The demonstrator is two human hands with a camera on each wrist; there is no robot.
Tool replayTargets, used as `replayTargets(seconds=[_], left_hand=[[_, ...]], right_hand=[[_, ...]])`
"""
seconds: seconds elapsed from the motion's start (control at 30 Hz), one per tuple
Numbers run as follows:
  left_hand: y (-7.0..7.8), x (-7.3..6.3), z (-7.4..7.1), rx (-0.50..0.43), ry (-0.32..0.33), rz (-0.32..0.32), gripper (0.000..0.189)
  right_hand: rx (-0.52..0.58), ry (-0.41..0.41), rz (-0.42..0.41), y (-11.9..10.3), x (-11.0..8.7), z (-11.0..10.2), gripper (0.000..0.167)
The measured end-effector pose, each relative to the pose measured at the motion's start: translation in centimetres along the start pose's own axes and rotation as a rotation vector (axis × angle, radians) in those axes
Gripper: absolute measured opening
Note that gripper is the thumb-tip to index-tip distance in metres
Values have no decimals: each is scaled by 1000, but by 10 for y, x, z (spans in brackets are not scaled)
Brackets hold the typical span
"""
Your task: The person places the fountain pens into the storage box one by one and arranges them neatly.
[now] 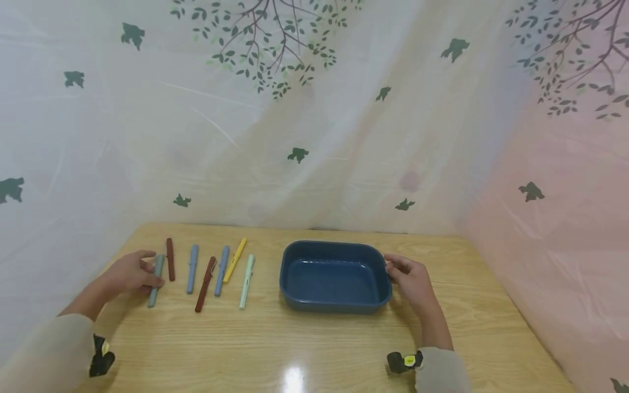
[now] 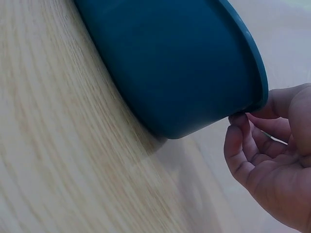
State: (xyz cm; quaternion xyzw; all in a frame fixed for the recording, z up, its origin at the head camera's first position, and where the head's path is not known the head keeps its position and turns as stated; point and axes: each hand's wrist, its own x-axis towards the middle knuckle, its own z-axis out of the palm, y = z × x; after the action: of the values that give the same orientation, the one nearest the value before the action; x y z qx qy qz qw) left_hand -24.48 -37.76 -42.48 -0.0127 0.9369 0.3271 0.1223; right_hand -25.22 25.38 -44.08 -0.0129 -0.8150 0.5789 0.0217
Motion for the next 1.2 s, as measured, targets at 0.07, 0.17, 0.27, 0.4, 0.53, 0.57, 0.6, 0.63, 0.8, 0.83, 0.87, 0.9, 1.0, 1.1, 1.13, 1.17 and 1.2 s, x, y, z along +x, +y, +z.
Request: replayTargets(seconds=[0.07, 0.17, 0.27, 0.4, 0.53, 0.57, 0.6, 0.63, 0.8, 0.83, 0.87, 0.9, 1.0, 1.1, 1.13, 1.17, 1.2], left_hand=[[1, -1, 0, -18, 1, -10, 93], [2, -2, -1, -63, -11, 0, 88], [2, -5, -3, -129, -35, 4, 85], [-1, -8, -8, -184, -61, 5, 85], [-5, -9, -10, -210, -76, 17, 83], [-6, -9, -11, -219, -80, 20, 83], [-6, -9, -12, -229, -84, 25, 82], [-6, -9, -12, -241, -88, 31, 81], [-6, -10, -15, -304, -100, 46, 78], [-6, -10, -15, -315, -100, 48, 77], [-5, -10, -15, -325, -98, 49, 77], [-5, -11, -16, -332, -99, 57, 77], [-4, -11, -17, -356, -93, 59, 77], [-2, -9, -17, -369, -85, 70, 77], [-1, -9, -17, -375, -81, 72, 76], [0, -8, -17, -377, -77, 76, 76], [1, -7, -17, -384, -72, 79, 76]], right_hand=[[-1, -2, -1, 0, 0, 0, 33], [-3, -5, -2, 0, 0, 0, 33], [-9, -8, 0, -1, -1, 0, 34], [-19, -7, 2, -2, -1, 1, 33], [-20, -2, 3, -2, 0, 1, 33], [-19, -2, 5, -2, 0, 1, 33], [-19, -3, 6, -2, -1, 1, 33], [-18, -5, 9, -3, -1, 0, 33], [-15, -13, 28, -6, -3, 0, 34], [-16, -15, 31, -6, -3, 0, 35], [-18, -15, 34, -7, -3, 0, 35], [-19, -14, 36, -7, -3, 0, 35], [-23, -14, 34, -7, -3, 0, 35], [-22, -12, 25, -6, -3, 0, 34], [-22, -11, 21, -6, -2, 0, 33], [-22, -11, 18, -5, -2, 0, 33], [-23, -12, 15, -5, -2, 0, 33]])
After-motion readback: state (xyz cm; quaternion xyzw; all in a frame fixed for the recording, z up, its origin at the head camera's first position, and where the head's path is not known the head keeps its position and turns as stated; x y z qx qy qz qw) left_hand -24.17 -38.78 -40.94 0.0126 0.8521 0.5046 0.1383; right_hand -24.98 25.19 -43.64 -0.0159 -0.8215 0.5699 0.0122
